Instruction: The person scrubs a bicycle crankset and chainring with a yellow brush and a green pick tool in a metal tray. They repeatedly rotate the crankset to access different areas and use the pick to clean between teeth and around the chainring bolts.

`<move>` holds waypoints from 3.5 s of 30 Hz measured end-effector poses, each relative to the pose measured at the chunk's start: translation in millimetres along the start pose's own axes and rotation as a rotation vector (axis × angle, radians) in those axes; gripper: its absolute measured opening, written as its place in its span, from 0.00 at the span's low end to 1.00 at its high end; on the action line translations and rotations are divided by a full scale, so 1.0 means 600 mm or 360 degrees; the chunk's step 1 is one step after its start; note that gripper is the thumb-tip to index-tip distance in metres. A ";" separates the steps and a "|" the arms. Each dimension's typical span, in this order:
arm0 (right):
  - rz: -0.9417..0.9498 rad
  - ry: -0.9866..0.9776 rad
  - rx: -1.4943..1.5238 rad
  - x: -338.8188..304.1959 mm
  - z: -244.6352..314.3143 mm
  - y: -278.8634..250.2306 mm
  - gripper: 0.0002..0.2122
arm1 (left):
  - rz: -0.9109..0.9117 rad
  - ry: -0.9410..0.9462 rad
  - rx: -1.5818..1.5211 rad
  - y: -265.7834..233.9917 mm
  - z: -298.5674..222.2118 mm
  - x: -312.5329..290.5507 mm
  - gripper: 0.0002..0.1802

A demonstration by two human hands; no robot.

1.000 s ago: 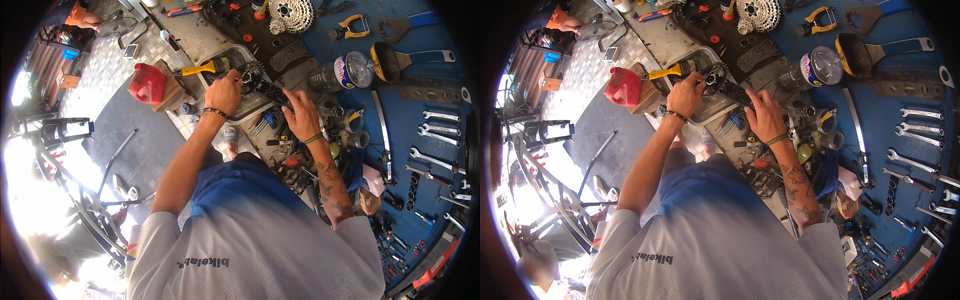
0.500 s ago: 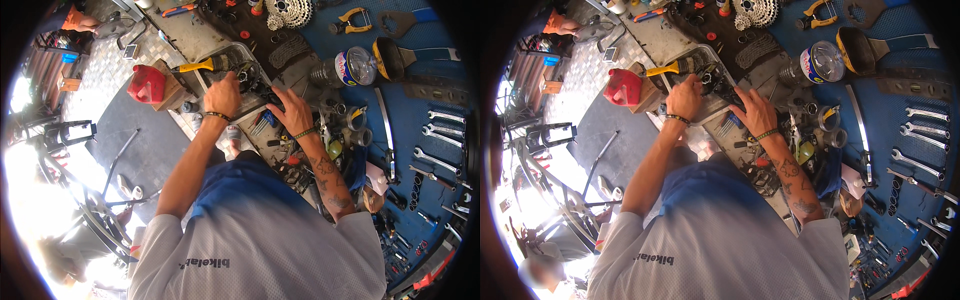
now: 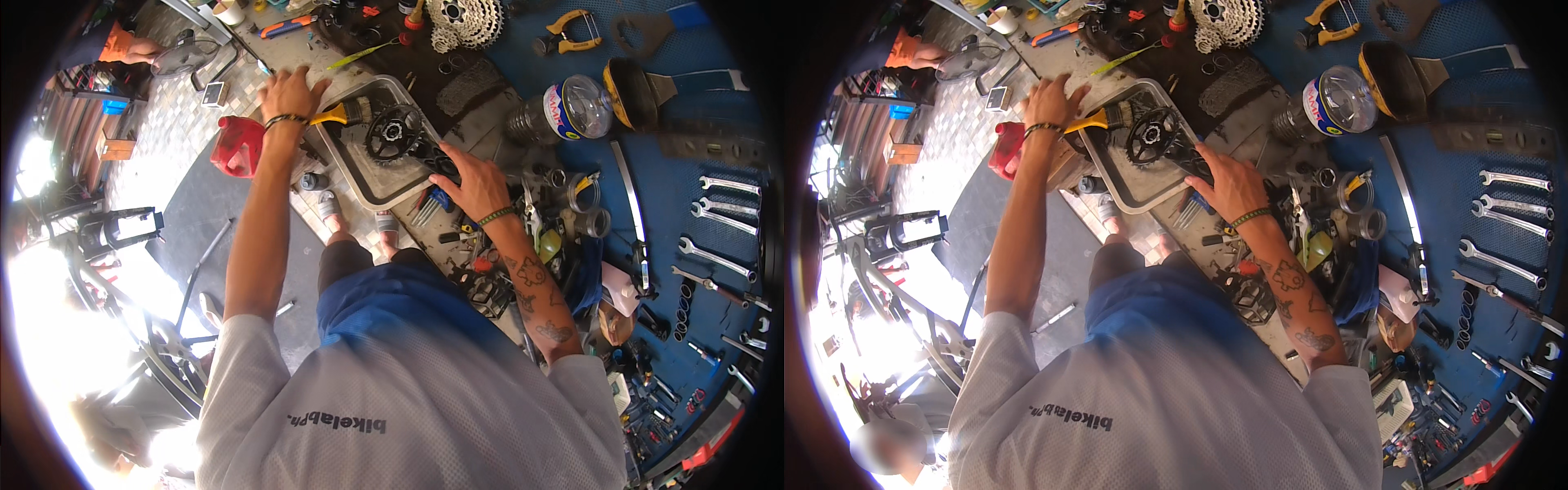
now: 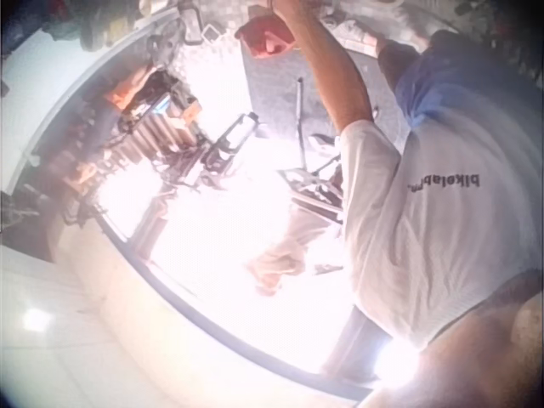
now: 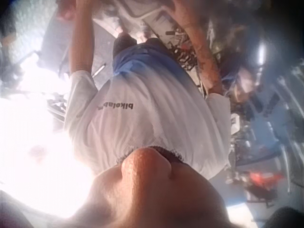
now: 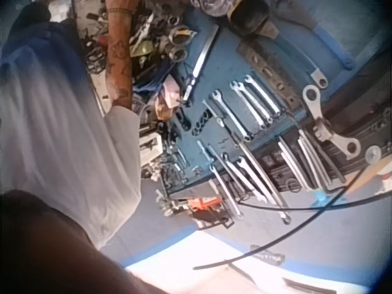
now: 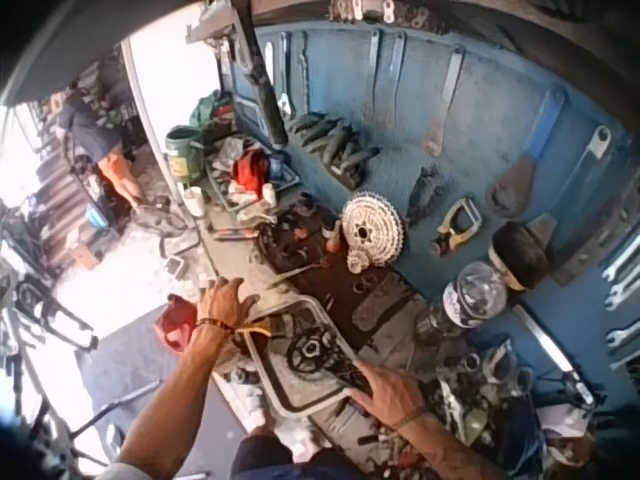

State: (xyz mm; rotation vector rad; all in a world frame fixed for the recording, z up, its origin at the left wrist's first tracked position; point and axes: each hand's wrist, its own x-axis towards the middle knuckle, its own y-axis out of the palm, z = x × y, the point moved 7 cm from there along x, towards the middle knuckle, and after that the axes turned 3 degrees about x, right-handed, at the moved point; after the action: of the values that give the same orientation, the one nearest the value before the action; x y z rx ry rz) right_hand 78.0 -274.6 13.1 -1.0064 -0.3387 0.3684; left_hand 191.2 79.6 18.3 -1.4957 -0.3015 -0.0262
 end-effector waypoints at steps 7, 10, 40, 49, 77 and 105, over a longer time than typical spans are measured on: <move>0.0089 -0.0010 0.0173 0.014 0.002 0.000 0.30 | 0.0640 -0.0073 -0.0882 0.067 0.111 -0.032 0.26; 0.0160 0.0055 0.0151 0.019 0.001 -0.009 0.29 | 0.0533 -0.0636 -0.1690 0.019 0.063 -0.050 0.23; 0.0160 -0.0040 -0.0097 0.018 -0.007 0.015 0.29 | 0.0679 -0.0199 -0.1408 0.029 -0.128 0.000 0.22; 0.0114 -0.0057 -0.0114 0.009 -0.008 0.016 0.29 | 0.0468 0.0476 -0.1589 -0.076 -0.155 -0.076 0.09; 0.0193 -0.0059 -0.0164 0.013 0.002 0.015 0.29 | 0.0568 0.0186 -0.1240 -0.079 -0.163 -0.049 0.22; -0.0164 -0.0096 0.0091 -0.001 0.042 -0.072 0.28 | 0.0489 -0.0922 -0.2135 0.054 0.028 -0.180 0.30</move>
State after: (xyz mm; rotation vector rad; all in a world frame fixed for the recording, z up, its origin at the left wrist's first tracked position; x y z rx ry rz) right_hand 72.6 -277.2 62.7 -0.9194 -0.4308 0.3138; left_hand 91.0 80.5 -35.9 -2.8674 -0.5637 0.5593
